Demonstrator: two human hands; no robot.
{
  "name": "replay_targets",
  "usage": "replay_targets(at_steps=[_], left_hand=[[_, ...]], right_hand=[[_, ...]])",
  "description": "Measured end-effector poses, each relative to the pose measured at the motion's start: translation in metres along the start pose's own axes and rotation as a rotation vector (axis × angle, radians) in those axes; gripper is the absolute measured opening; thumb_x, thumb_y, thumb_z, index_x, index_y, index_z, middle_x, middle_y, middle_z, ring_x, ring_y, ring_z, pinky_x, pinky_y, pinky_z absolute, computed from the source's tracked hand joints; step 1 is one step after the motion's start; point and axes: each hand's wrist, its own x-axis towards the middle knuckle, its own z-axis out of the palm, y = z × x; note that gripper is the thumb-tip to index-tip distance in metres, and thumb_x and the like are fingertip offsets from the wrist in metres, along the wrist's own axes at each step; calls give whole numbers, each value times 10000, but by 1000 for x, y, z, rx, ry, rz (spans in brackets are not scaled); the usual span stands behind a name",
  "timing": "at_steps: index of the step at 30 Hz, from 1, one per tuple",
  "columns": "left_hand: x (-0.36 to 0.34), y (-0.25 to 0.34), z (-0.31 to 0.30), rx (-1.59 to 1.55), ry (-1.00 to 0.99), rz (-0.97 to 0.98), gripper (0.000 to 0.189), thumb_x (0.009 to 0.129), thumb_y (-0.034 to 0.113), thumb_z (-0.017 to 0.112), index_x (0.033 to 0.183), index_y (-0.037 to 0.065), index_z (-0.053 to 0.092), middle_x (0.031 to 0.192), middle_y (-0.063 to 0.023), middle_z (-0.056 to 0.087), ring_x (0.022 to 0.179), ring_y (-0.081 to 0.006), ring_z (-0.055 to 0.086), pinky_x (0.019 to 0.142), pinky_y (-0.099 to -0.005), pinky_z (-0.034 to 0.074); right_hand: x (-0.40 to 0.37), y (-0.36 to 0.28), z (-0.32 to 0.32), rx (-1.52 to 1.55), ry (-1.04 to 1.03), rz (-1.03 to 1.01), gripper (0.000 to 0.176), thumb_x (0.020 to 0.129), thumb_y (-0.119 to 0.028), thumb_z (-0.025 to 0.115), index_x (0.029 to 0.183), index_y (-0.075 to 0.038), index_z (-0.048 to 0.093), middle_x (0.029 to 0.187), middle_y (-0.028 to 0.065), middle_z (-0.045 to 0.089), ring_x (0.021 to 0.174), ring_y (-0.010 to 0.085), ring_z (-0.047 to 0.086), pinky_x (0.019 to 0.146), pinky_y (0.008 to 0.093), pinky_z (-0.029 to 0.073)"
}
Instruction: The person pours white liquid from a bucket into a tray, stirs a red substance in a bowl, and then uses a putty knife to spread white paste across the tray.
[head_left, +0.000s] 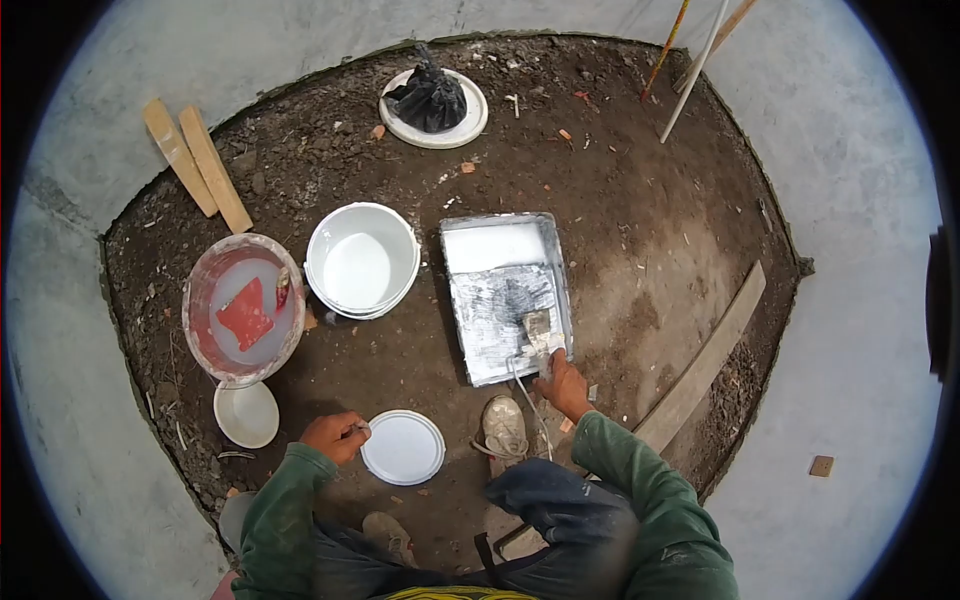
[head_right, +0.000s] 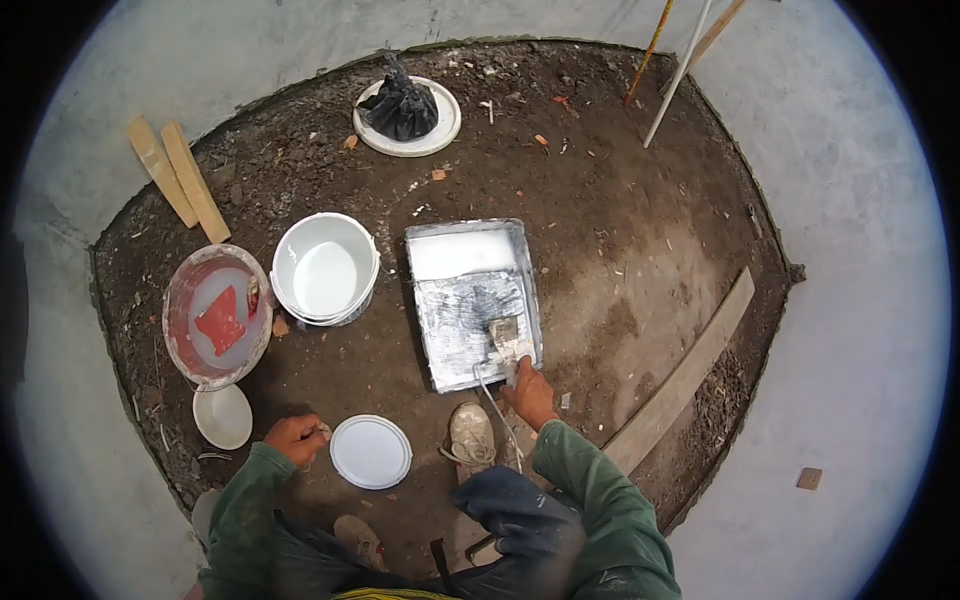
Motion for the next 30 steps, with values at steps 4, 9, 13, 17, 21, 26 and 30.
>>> replay_targets(at_steps=[4,9,13,17,21,26,30], left_hand=[[0,3,-2,-4,31,-30,274,913,255,661,1027,7,686,693,-84,676,582,-164,636,580,-337,482],[4,-4,0,-9,50,-3,270,913,229,665,1050,-3,674,699,-74,676,580,-139,638,573,-323,486],[10,-5,2,77,34,-28,342,884,330,646,1083,55,695,809,-156,714,739,-309,693,693,-420,514],[17,-5,2,147,22,-13,368,884,369,632,1111,87,695,830,-168,714,794,-356,691,730,-462,521],[20,11,3,267,39,24,332,892,315,660,1084,46,691,775,-153,710,660,-282,692,649,-388,522],[24,28,7,315,52,38,407,878,419,639,1139,114,700,862,-190,719,849,-376,700,760,-481,531],[21,35,6,336,68,31,316,904,345,611,1112,114,671,837,-160,722,824,-394,690,767,-509,522]], right_hand=[[6,18,-4,76,64,-4,452,837,-245,721,1150,-69,447,956,231,671,915,456,658,788,552,500],[13,41,-24,464,169,71,308,897,-206,563,1154,-53,489,920,188,667,809,353,677,722,483,527],[16,8,-83,987,19,356,273,927,-259,516,1109,-60,562,917,69,669,707,161,601,625,321,504],[45,14,-106,776,38,179,300,915,-267,597,1109,-40,626,855,69,671,700,171,609,620,315,495],[85,-22,-148,251,224,-138,314,870,-254,702,1078,-19,682,839,129,694,727,222,648,682,343,515],[147,-77,-174,75,317,-249,274,835,-169,730,1053,-12,675,957,228,714,921,392,697,792,459,537],[195,-86,-155,-34,375,-290,316,842,-215,721,1076,-9,667,959,256,698,938,431,675,796,470,522]])
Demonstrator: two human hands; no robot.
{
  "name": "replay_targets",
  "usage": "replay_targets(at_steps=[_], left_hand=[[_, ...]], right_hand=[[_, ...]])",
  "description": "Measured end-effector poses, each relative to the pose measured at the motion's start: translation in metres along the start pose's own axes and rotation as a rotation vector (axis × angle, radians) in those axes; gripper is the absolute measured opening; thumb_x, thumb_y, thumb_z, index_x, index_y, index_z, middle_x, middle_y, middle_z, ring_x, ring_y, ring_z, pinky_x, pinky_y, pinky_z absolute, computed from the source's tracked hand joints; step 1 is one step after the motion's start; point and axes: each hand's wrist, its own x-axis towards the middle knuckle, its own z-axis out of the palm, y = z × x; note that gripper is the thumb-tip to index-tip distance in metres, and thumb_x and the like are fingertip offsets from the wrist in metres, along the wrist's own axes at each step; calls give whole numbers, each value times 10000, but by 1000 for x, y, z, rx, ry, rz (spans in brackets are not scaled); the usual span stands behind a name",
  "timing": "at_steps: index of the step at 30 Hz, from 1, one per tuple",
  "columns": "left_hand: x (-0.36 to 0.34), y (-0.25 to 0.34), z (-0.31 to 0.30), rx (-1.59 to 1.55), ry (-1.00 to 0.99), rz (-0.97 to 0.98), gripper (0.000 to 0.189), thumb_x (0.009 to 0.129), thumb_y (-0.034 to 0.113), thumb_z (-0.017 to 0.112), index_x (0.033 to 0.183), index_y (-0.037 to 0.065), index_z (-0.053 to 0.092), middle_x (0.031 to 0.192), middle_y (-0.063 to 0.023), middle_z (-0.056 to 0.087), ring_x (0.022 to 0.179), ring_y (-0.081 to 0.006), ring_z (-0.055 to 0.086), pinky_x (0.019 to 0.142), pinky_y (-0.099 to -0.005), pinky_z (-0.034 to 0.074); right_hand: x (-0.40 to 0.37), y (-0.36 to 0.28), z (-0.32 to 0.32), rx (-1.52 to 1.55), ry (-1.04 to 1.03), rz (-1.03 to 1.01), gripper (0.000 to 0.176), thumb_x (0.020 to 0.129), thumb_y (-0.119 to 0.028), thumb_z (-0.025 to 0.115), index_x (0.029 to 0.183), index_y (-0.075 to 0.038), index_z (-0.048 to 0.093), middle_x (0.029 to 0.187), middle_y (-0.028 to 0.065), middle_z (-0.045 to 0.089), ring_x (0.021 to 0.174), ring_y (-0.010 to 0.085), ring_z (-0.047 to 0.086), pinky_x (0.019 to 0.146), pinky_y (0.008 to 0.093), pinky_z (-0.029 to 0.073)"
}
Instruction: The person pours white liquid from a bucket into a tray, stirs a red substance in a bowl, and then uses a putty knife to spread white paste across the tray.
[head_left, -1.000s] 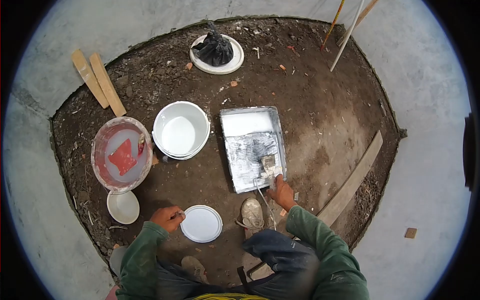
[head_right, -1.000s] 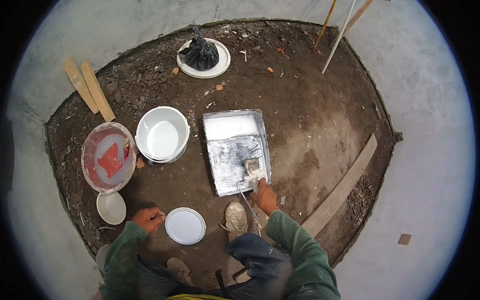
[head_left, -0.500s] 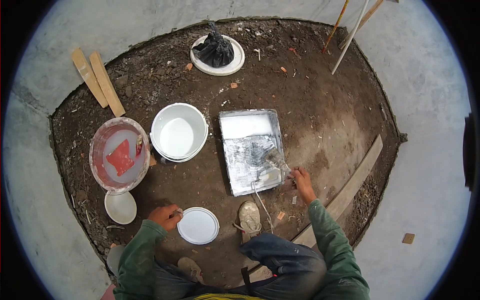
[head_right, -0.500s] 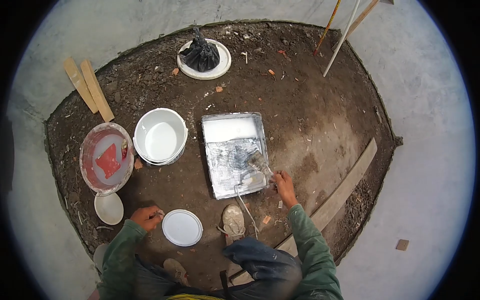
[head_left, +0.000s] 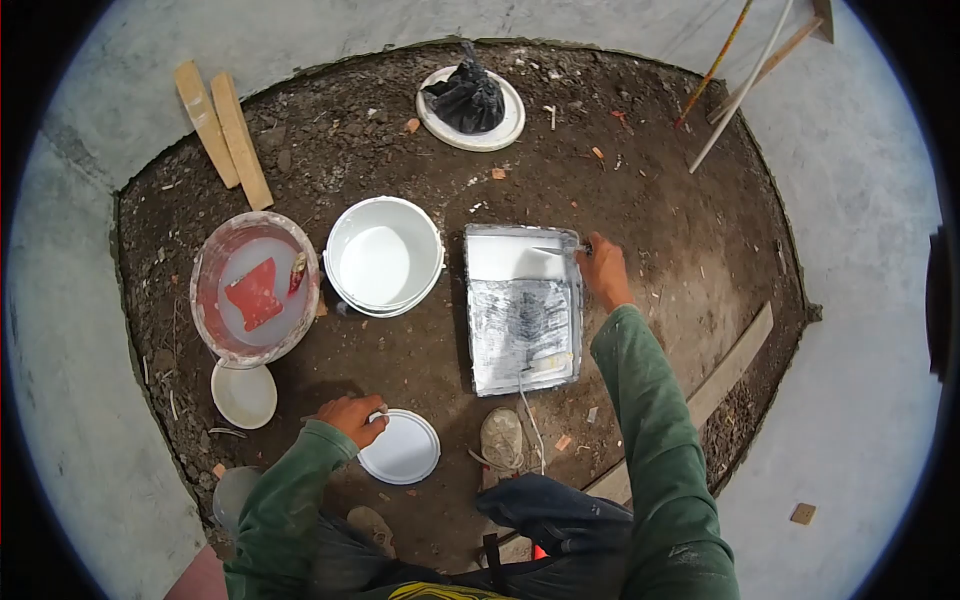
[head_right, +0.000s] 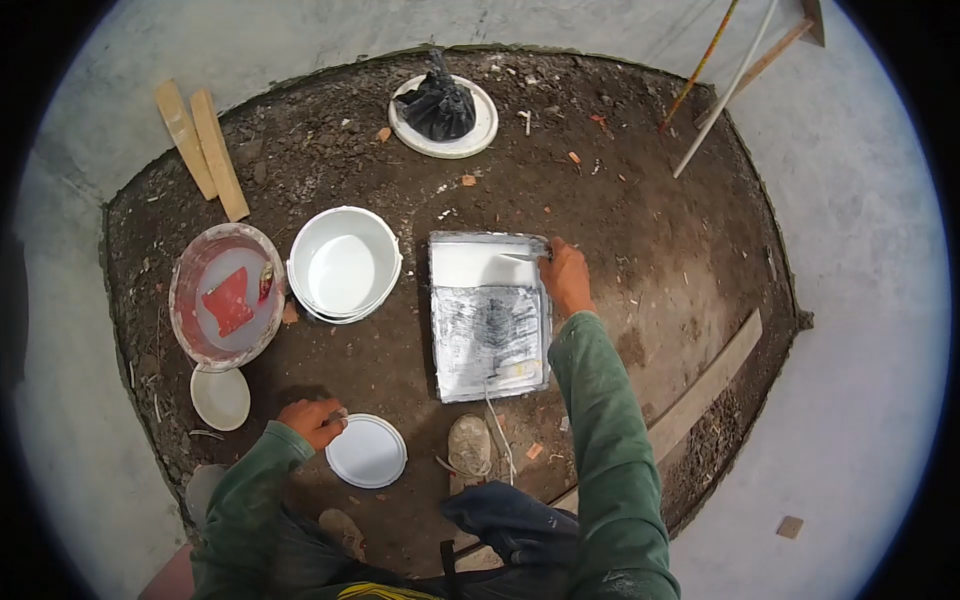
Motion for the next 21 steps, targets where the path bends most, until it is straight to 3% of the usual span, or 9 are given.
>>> replay_targets(at_steps=[3,5,15,21], left_hand=[[-5,-1,-2,37,15,-21,317,908,339,606,1111,103,669,818,-166,719,811,-396,693,774,-513,523],[-8,0,-1,40,32,-20,326,911,334,603,1124,95,661,786,-172,714,794,-399,693,775,-515,524],[-16,-2,4,47,10,20,356,901,329,619,1167,93,646,800,-173,718,766,-394,693,740,-510,527],[-22,-2,5,22,28,41,347,916,330,601,1159,86,645,769,-154,716,744,-391,687,755,-508,519]], right_hand=[[9,-8,15,-124,50,-56,330,850,-198,708,1122,-20,652,964,257,699,937,445,670,817,500,530],[11,-17,11,-218,-18,23,336,862,-202,688,1142,-25,636,973,269,700,939,455,679,807,517,552],[22,-5,31,-309,28,107,357,880,-247,642,1180,-54,651,954,252,712,933,433,696,810,510,570],[28,-5,40,-304,70,18,269,879,-257,651,1038,-41,674,929,243,711,885,433,698,774,503,574]])
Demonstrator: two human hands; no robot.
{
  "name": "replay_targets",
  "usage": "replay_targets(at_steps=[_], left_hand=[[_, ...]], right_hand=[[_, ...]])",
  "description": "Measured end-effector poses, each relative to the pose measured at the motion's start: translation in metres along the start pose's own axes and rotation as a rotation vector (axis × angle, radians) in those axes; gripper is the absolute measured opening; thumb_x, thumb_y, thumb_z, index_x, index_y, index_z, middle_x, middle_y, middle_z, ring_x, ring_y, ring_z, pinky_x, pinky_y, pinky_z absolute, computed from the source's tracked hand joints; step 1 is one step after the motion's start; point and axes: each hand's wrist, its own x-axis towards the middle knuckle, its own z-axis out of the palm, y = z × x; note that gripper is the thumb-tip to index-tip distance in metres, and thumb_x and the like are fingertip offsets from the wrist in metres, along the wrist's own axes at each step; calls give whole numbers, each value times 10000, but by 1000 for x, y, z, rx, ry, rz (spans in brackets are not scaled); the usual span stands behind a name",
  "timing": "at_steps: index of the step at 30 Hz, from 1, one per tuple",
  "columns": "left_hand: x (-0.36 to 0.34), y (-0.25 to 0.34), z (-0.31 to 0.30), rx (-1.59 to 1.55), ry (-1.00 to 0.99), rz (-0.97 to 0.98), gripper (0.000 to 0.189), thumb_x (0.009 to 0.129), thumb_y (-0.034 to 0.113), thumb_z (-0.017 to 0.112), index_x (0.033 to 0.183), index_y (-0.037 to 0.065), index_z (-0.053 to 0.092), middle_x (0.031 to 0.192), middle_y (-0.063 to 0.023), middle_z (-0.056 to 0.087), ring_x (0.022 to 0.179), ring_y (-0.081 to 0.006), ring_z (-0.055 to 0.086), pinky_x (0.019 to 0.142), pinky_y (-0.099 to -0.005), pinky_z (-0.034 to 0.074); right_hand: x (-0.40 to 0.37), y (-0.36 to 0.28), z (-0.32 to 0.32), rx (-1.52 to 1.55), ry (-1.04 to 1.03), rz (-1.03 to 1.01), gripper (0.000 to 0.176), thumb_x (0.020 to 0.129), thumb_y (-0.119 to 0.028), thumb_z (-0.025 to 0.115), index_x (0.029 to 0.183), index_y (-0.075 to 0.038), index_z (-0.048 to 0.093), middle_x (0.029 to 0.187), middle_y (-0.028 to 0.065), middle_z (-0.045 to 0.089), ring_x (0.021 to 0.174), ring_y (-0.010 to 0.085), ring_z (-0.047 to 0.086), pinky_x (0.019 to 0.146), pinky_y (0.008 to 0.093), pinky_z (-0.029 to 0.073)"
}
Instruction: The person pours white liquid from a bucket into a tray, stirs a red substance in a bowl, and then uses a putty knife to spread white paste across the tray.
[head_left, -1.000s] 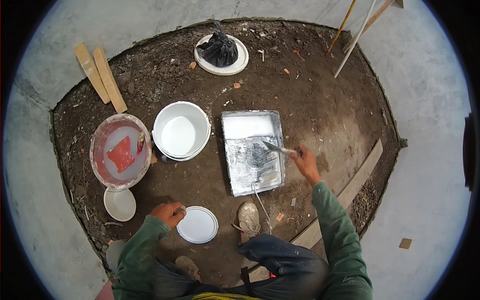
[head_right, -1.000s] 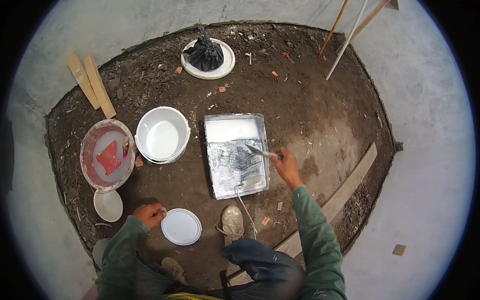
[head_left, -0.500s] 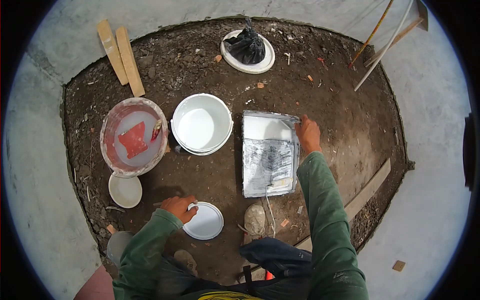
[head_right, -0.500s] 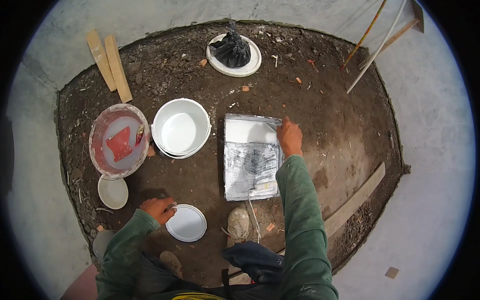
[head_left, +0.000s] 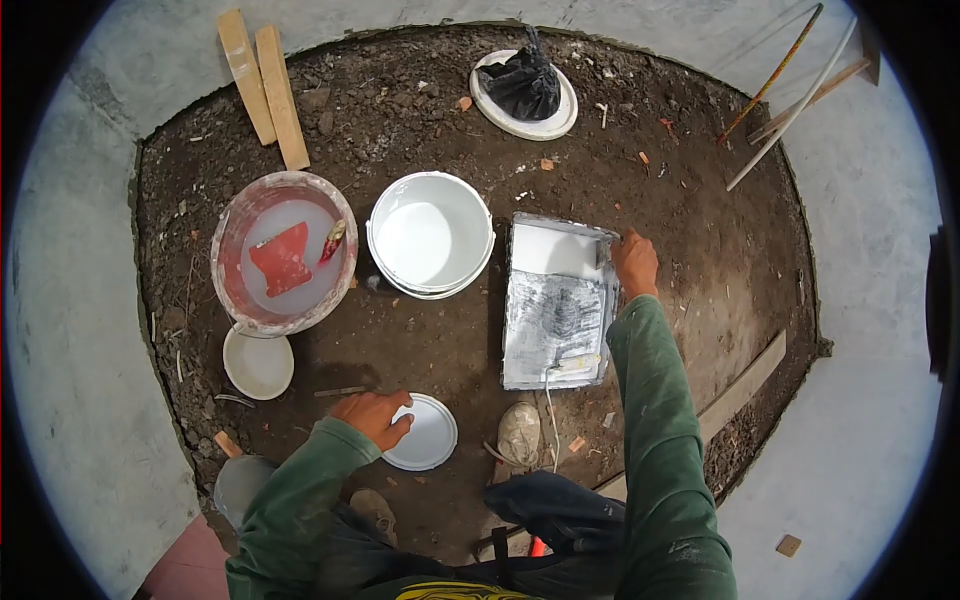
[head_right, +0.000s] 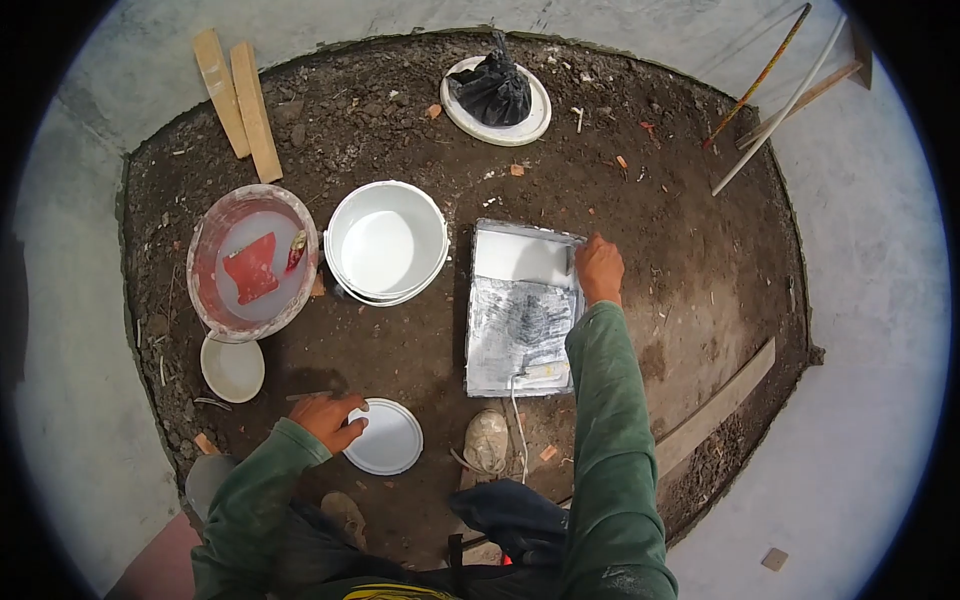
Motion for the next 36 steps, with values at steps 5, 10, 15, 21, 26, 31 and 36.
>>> replay_targets(at_steps=[5,10,15,21,26,31,36], left_hand=[[0,-1,-4,-6,-11,-21,349,923,338,588,1160,87,646,779,-150,723,778,-383,694,776,-503,521],[1,-3,-2,8,-1,9,347,919,331,596,1166,93,648,786,-146,725,790,-381,696,780,-501,525],[-1,-5,-1,-4,16,32,346,913,324,608,1172,98,647,790,-146,725,785,-382,693,781,-504,523],[-2,-8,0,-10,18,34,341,908,321,619,1172,107,641,786,-146,722,788,-384,690,789,-498,522],[-5,-5,-2,-10,16,56,344,913,320,602,1173,95,620,843,-191,721,812,-412,694,776,-523,532],[-8,-4,-3,2,35,61,348,911,324,614,1172,94,624,811,-175,721,791,-402,694,776,-514,531],[-11,-3,-4,-8,46,60,355,908,319,626,1173,83,627,781,-158,723,773,-391,695,786,-500,531]], right_hand=[[-4,-17,-6,47,-9,26,270,884,-280,661,985,-30,677,923,239,710,888,444,690,799,513,559],[-9,-35,-12,123,-31,38,312,873,-304,665,995,-16,674,935,255,703,899,466,679,815,526,546],[-11,-63,-12,175,-55,42,319,860,-302,676,983,-7,686,927,274,701,915,464,678,810,527,542],[-14,-84,-16,219,-60,-1,304,851,-270,702,970,10,692,913,288,697,903,469,679,803,525,543],[-16,-102,-16,218,-62,1,311,864,-265,688,967,28,700,889,297,695,880,461,687,793,507,547],[-15,-115,-11,273,-99,-7,306,861,-276,683,957,14,692,900,295,696,892,472,678,806,523,543],[-17,-125,-11,268,-99,-28,306,859,-281,684,927,17,683,894,284,699,892,473,678,807,525,539]])
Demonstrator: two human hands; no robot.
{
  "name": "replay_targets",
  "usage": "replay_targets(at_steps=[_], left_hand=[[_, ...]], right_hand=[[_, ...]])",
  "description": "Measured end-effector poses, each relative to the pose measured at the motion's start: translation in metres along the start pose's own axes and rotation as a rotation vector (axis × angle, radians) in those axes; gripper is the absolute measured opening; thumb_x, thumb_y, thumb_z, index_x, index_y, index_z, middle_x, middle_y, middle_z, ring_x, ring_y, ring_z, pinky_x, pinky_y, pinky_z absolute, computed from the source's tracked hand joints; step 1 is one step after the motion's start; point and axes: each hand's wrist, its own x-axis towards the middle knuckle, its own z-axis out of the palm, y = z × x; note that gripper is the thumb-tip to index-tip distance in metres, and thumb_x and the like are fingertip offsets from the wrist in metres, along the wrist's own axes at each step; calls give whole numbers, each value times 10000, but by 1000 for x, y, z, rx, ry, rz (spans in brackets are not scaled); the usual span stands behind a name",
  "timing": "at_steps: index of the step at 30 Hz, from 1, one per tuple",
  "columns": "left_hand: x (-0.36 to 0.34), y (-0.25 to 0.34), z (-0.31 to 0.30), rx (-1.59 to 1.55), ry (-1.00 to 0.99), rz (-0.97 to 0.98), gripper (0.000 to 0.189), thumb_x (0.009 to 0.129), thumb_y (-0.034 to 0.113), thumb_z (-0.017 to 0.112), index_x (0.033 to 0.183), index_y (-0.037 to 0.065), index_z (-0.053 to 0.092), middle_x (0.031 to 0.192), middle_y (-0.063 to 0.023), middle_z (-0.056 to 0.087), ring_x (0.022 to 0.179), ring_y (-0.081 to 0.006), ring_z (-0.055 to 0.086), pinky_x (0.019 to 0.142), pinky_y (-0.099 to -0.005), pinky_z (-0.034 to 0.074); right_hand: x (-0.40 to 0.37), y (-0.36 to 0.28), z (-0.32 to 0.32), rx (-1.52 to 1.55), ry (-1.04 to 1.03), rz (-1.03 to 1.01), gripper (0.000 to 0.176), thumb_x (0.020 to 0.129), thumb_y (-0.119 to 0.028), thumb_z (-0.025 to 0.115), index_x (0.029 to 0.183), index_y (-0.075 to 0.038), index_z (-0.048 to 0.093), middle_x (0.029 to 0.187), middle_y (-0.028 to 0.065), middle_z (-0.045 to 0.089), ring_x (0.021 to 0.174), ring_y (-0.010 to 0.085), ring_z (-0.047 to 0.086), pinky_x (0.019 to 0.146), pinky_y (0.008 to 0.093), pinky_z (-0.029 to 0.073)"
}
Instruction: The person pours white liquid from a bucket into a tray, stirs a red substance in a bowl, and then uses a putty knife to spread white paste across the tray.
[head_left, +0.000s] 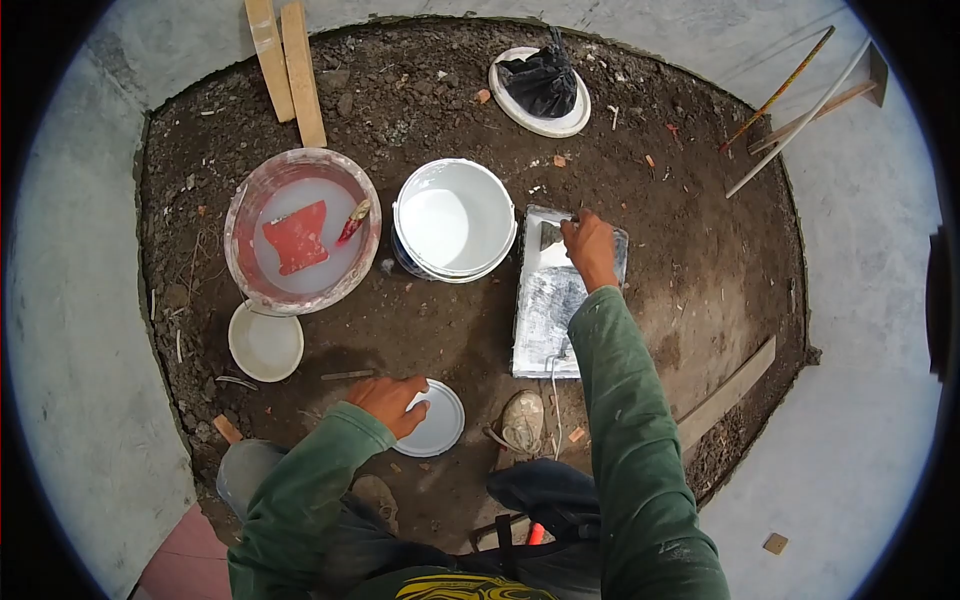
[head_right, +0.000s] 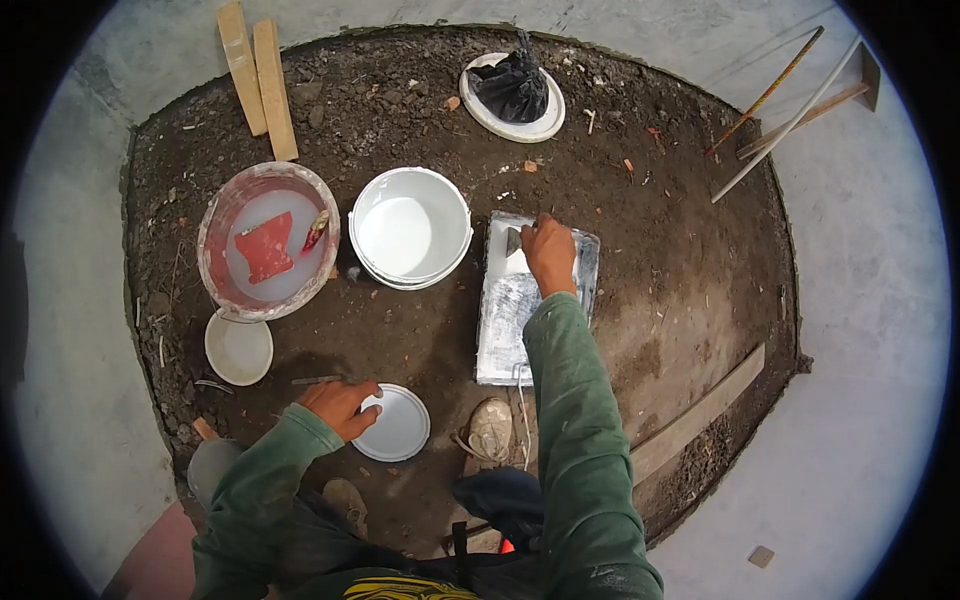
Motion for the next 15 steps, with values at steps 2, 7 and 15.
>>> replay_targets(at_steps=[2,7,15], left_hand=[[0,-1,1,8,10,8,348,910,317,623,1171,86,629,774,-155,722,769,-391,694,776,-498,532],[-1,0,1,10,14,19,340,913,315,619,1167,90,631,767,-152,720,766,-388,694,762,-497,533],[-2,1,1,27,-3,8,344,919,314,615,1179,90,621,774,-157,719,765,-383,694,757,-496,534]], right_hand=[[1,-3,2,34,-18,24,311,857,-284,691,928,18,684,895,282,700,891,470,679,803,521,539],[0,-5,8,85,-37,28,331,842,-305,726,938,9,687,893,273,704,889,454,686,793,508,543],[-7,-11,10,227,1,131,438,775,-352,766,1025,3,705,870,239,719,870,406,709,771,462,547]])
